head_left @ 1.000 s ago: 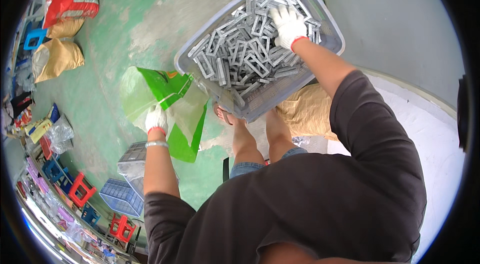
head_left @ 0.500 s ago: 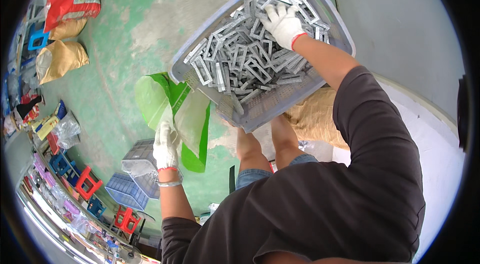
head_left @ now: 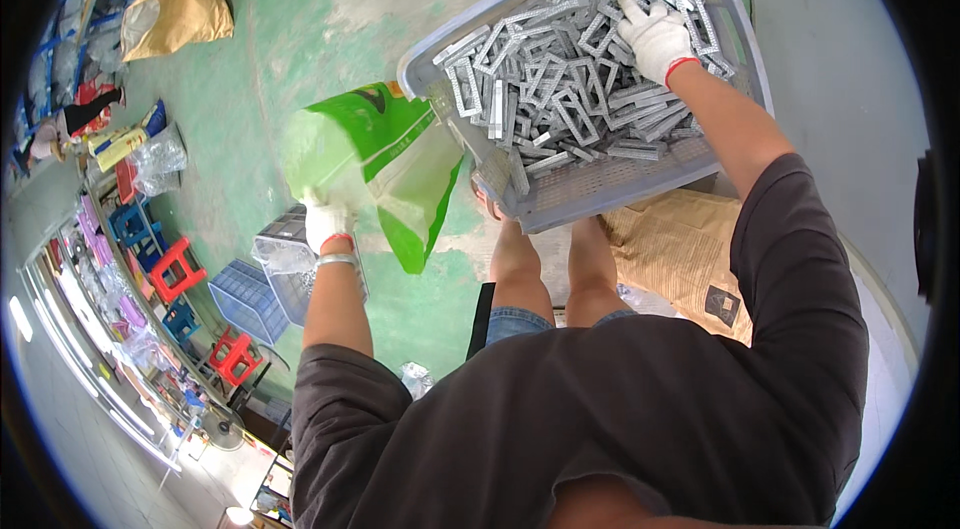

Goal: The person picks up metal brackets from a plastic bin and places them into a green plastic bag.

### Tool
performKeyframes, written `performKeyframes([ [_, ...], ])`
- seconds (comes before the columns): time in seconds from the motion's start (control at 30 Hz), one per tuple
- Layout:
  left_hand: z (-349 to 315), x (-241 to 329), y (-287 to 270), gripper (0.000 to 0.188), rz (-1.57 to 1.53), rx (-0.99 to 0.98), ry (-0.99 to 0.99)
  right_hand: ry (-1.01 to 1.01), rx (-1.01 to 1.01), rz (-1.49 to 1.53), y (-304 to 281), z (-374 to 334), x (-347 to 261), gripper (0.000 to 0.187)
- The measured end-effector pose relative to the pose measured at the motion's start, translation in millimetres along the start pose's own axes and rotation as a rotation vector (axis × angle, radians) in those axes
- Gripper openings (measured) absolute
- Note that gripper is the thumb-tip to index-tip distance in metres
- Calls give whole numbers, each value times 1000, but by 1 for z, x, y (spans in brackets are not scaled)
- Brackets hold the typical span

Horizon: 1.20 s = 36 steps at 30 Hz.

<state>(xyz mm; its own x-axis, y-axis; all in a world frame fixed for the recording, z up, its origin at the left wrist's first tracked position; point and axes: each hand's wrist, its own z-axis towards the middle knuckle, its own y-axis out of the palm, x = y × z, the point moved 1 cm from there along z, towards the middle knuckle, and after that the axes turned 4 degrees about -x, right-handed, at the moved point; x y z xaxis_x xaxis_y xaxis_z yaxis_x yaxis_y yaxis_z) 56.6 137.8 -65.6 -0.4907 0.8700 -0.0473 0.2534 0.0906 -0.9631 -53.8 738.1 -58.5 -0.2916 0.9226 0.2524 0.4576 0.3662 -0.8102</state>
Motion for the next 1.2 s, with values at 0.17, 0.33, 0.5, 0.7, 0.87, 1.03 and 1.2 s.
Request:
performKeyframes([
  [0.17, -4, -3, -54, 30, -379, -90, 202, -53, -33, 61, -8, -2, 10, 43],
  [0.33, -17, -16, -75, 31, -143, -173, 78, -67, -56, 60, -24, -13, 11, 41],
  [0.5, -16, 55, -116, 42, 448, 264, 460, 30, -13, 122, -6, -11, 4, 55],
  [0.7, -45, 140, -125, 73, 657, -292, 399, 61, -99, 95, -16, 0, -4, 49],
  [0.87, -29, 135, -74, 59, 278, -361, 408, -5, 55, 208, -4, 0, 22, 47],
  [1.03, -12, 184, -47, 21, -1546, -968, -260, 63, 113, 516, -39, -21, 30, 57],
  [1.2, -47, 224, -53, 38, -1504, -843, -304, 33, 56, 1511, -52, -59, 55, 50],
])
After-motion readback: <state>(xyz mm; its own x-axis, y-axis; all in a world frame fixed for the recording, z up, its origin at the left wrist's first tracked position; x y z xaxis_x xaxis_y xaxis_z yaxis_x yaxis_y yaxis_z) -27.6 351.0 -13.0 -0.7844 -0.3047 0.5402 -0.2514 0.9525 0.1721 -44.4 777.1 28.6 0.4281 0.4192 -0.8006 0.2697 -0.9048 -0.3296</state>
